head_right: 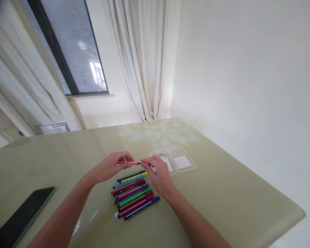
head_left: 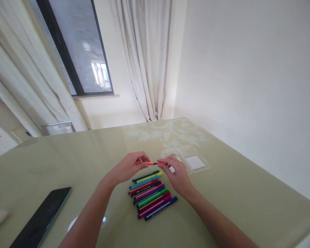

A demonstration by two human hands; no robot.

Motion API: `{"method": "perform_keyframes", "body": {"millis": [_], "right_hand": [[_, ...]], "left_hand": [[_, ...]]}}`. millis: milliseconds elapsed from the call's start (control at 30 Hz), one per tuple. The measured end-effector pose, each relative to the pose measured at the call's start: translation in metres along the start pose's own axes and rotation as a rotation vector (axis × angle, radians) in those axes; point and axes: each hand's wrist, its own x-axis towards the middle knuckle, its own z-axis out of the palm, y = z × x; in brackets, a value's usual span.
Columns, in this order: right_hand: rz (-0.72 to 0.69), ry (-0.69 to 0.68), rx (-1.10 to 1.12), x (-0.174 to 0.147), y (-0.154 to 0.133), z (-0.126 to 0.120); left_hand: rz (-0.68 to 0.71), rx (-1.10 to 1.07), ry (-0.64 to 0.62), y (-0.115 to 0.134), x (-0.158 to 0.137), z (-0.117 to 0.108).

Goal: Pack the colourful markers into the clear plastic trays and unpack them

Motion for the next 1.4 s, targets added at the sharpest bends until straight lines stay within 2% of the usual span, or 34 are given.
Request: {"method": "perform_keyframes", "body": {"millis": [200,333,500,767,967,1067,1167,1233,1300,1400], "right_hand": [[0.053,0.043,0.113,0.001,-0.003,0.0],[0.184,0.058,0.241,0.0,-0.004,0.003],[0.296,0.108,0.364,0.004,0.0,-0.001],[0.25,0.127,0.384,0.004,0.003,-0.011],[0.195,0.059,0.38,0.013,0.005,-0.02],[0.194,0.114,0.278,0.02,0.025,-0.035],[0.271,0.155,-0.051,0.022,0.057,-0.05],[0.324,0.099,-0.31,0.02,0.078,-0.056],[0.386,-0.015,-0.481,0.017,0.092,-0.058],[0.422,-0.122,-0.554,0.013,0.1,-0.056]], "left_hand": [[0.005,-0.082,0.0,0.003,0.0,-0.001],[0.008,-0.083,-0.003,0.011,0.0,0.003],[0.015,-0.09,0.118,0.022,0.003,0.018],[0.07,-0.055,0.278,0.025,0.008,0.039],[0.127,0.078,0.274,0.044,0.003,0.033],[0.107,0.189,0.278,0.039,0.0,0.027],[-0.033,0.348,0.293,0.012,-0.006,0.028],[-0.125,0.44,0.285,-0.011,-0.011,0.035],[-0.168,0.47,0.277,-0.029,-0.016,0.045],[-0.205,0.509,0.287,-0.041,-0.024,0.063]]}}
